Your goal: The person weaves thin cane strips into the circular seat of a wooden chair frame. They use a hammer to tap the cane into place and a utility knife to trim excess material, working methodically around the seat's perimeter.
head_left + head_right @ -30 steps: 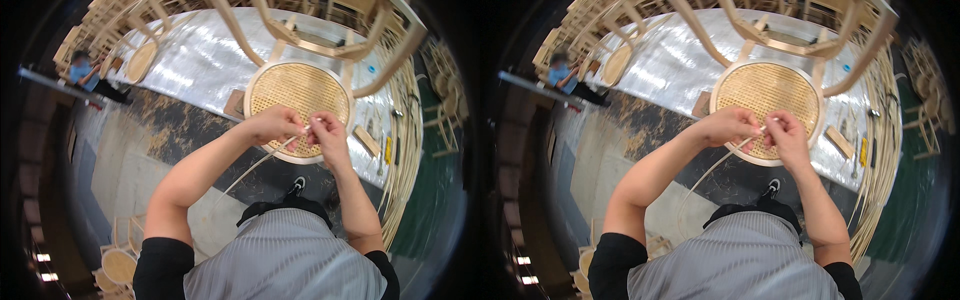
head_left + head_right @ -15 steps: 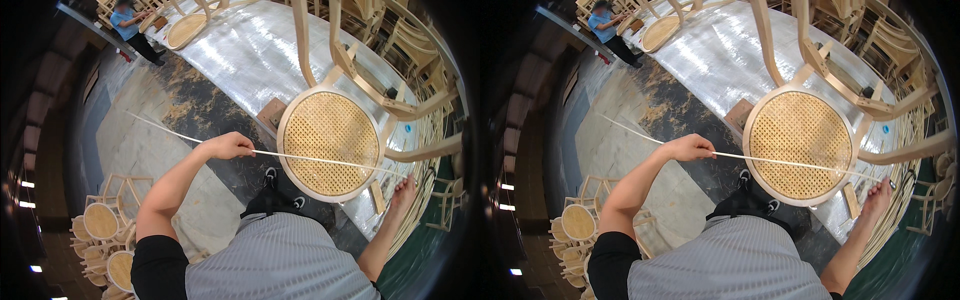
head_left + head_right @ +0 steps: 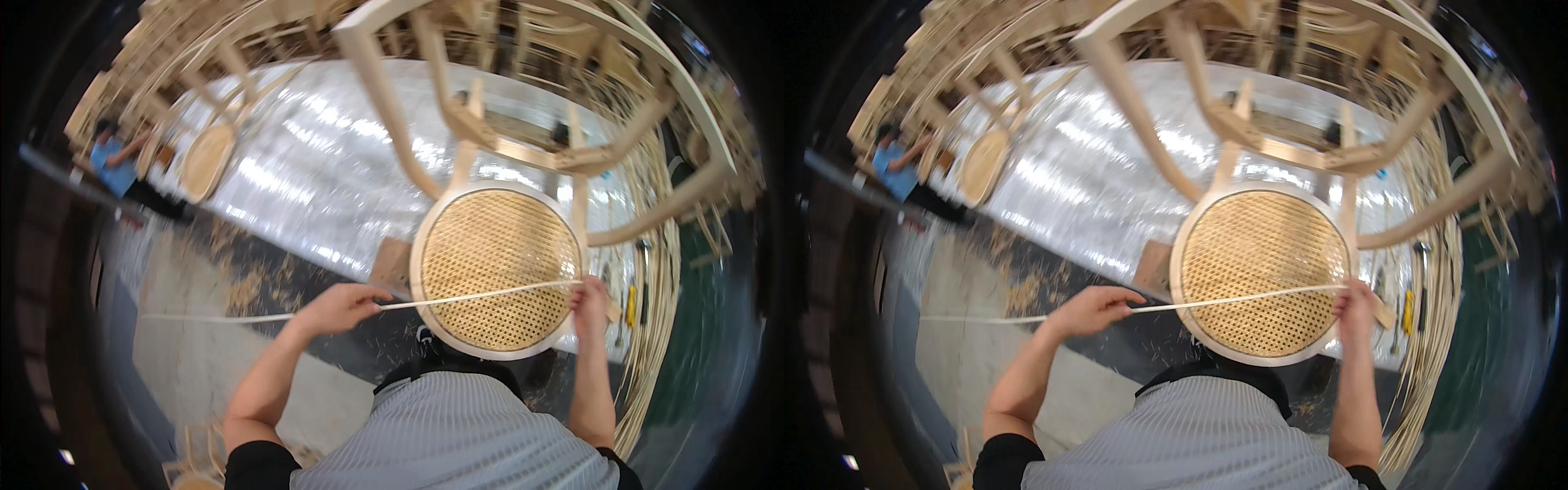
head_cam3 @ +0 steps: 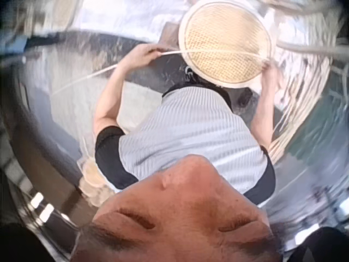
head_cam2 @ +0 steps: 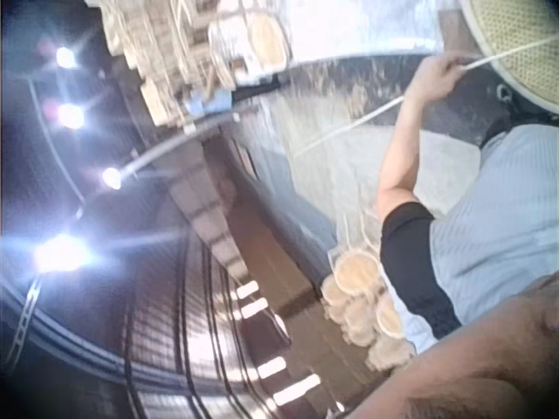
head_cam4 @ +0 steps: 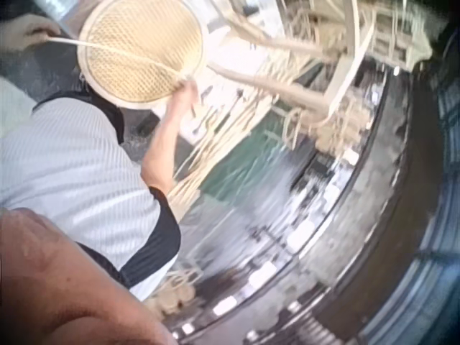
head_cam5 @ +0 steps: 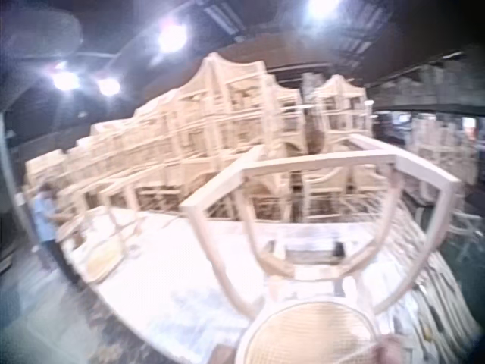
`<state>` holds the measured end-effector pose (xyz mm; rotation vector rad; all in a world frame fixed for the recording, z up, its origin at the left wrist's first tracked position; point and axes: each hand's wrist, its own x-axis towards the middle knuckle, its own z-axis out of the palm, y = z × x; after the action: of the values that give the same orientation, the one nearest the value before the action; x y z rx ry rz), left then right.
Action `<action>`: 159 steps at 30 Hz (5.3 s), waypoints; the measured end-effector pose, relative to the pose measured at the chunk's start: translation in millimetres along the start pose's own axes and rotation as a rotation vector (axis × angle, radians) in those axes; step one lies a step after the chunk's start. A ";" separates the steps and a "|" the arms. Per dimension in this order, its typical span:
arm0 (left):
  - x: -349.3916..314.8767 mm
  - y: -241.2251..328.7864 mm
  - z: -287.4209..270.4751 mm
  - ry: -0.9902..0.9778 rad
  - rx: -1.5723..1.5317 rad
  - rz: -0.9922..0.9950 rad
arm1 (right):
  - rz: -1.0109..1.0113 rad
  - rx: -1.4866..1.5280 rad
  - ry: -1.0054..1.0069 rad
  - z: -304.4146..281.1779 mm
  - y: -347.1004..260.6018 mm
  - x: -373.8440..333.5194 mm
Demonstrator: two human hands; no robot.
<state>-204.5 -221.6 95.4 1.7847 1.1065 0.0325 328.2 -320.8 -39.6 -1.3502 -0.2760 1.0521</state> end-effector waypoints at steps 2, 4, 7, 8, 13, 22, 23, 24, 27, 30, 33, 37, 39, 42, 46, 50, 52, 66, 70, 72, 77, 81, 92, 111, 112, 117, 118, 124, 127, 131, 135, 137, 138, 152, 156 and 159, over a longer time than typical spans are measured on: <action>34.7 18.3 14.9 0.005 0.070 0.239 | 0.090 -0.050 -0.014 70.7 23.7 -30.6; 77.7 29.3 36.5 0.019 0.125 0.490 | 0.160 0.078 -0.080 112.2 30.7 -51.8; 126.4 56.3 57.3 -0.080 0.250 0.488 | 0.205 0.142 -0.102 137.9 39.1 -61.7; 137.0 61.7 61.4 -0.061 0.283 0.532 | 0.201 0.122 -0.117 138.5 37.5 -62.2; 174.5 44.5 47.1 0.079 0.300 0.647 | -0.091 -0.098 -0.052 80.5 10.6 -37.8; 250.0 54.4 -6.8 0.172 0.370 0.458 | -0.400 -1.296 0.877 -199.8 -45.2 73.8; 259.1 53.8 -8.0 0.185 0.376 0.476 | -0.367 -1.383 0.886 -209.8 -54.6 83.8; 269.1 52.9 -8.2 0.208 0.377 0.487 | -0.419 -1.404 0.877 -221.3 -66.4 90.1; 279.7 71.1 -17.7 0.219 0.440 0.411 | -0.161 -1.476 0.730 -212.8 -69.6 121.3; 292.4 70.8 -17.1 0.185 0.414 0.355 | -0.105 -1.580 0.712 -224.7 -72.0 138.2; 297.1 66.1 -15.8 0.181 0.396 0.323 | -0.089 -1.657 0.664 -229.1 -79.8 154.2; 310.8 57.4 -8.4 0.163 0.432 0.340 | -0.134 -1.690 0.582 -251.3 -87.6 162.3; 313.9 58.7 -8.5 0.162 0.489 0.324 | -0.157 -1.691 0.520 -252.6 -88.4 168.0; 319.1 61.2 -13.7 0.166 0.528 0.318 | -0.283 -1.549 0.536 -254.9 -91.2 165.2; 324.7 60.7 -15.8 0.145 0.519 0.347 | -0.309 -1.180 0.596 -252.6 -92.1 138.3; 330.0 67.0 -12.9 0.109 0.532 0.383 | -0.402 -0.679 0.712 -217.7 -47.6 73.1; 330.6 68.3 -11.9 0.093 0.568 0.369 | -0.389 -0.563 0.687 -180.7 -22.6 30.5; 366.6 46.5 6.3 0.266 0.460 0.686 | -0.407 -0.270 0.654 -56.6 44.9 -109.2; 366.2 48.1 7.0 0.261 0.435 0.669 | -0.441 -0.273 0.580 -49.8 47.5 -110.7; 365.7 49.4 6.5 0.261 0.450 0.665 | -0.428 -0.241 0.569 -43.7 50.2 -109.6; 365.7 51.1 4.8 0.236 0.467 0.635 | -0.425 -0.251 0.488 -35.0 52.0 -106.1; 366.9 50.4 4.9 0.234 0.457 0.639 | -0.404 -0.217 0.440 -33.9 53.0 -103.4; 367.4 49.0 4.7 0.230 0.498 0.652 | -0.364 -0.222 0.405 -23.2 55.5 -102.3; 361.0 46.1 15.1 0.325 0.740 0.610 | -0.348 -0.408 0.019 81.4 34.9 -62.3; 359.9 44.9 15.0 0.346 0.761 0.612 | -0.338 -0.428 0.018 83.3 31.6 -59.5; 357.1 48.2 17.9 0.372 0.794 0.659 | -0.247 -0.449 0.040 80.8 28.7 -50.9; 357.0 49.3 18.7 0.374 0.796 0.664 | -0.219 -0.432 0.035 81.1 28.4 -50.0; 356.8 42.6 15.6 0.400 0.801 0.672 | -0.297 -0.443 -0.020 100.6 20.9 -42.4; 356.2 42.3 17.1 0.394 0.831 0.644 | -0.344 -0.488 -0.041 102.8 18.1 -38.1; 356.5 46.2 17.3 0.359 0.810 0.655 | -0.412 -0.596 0.068 96.8 20.4 -28.2; 355.4 40.8 12.7 0.362 0.789 0.677 | -0.395 -0.419 -0.027 110.4 12.8 -24.3; 356.2 41.4 12.2 0.344 0.794 0.671 | -0.220 -0.505 -0.096 105.6 6.2 -26.5; 357.0 42.9 13.1 0.331 0.802 0.665 | -0.238 -0.572 -0.064 102.5 7.8 -27.4; 353.3 45.5 12.4 0.302 0.750 0.635 | -0.458 -0.914 0.008 124.8 9.7 -11.6; 356.4 41.1 10.3 0.318 0.707 0.666 | -0.488 -0.856 0.017 123.1 13.6 -9.1; 357.2 37.3 9.6 0.333 0.688 0.683 | -0.492 -0.816 0.018 122.4 15.1 -8.1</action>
<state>32.6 13.7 -37.0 2.7959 0.7079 0.4145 230.5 -248.6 -17.2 -1.8700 -1.0481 0.5061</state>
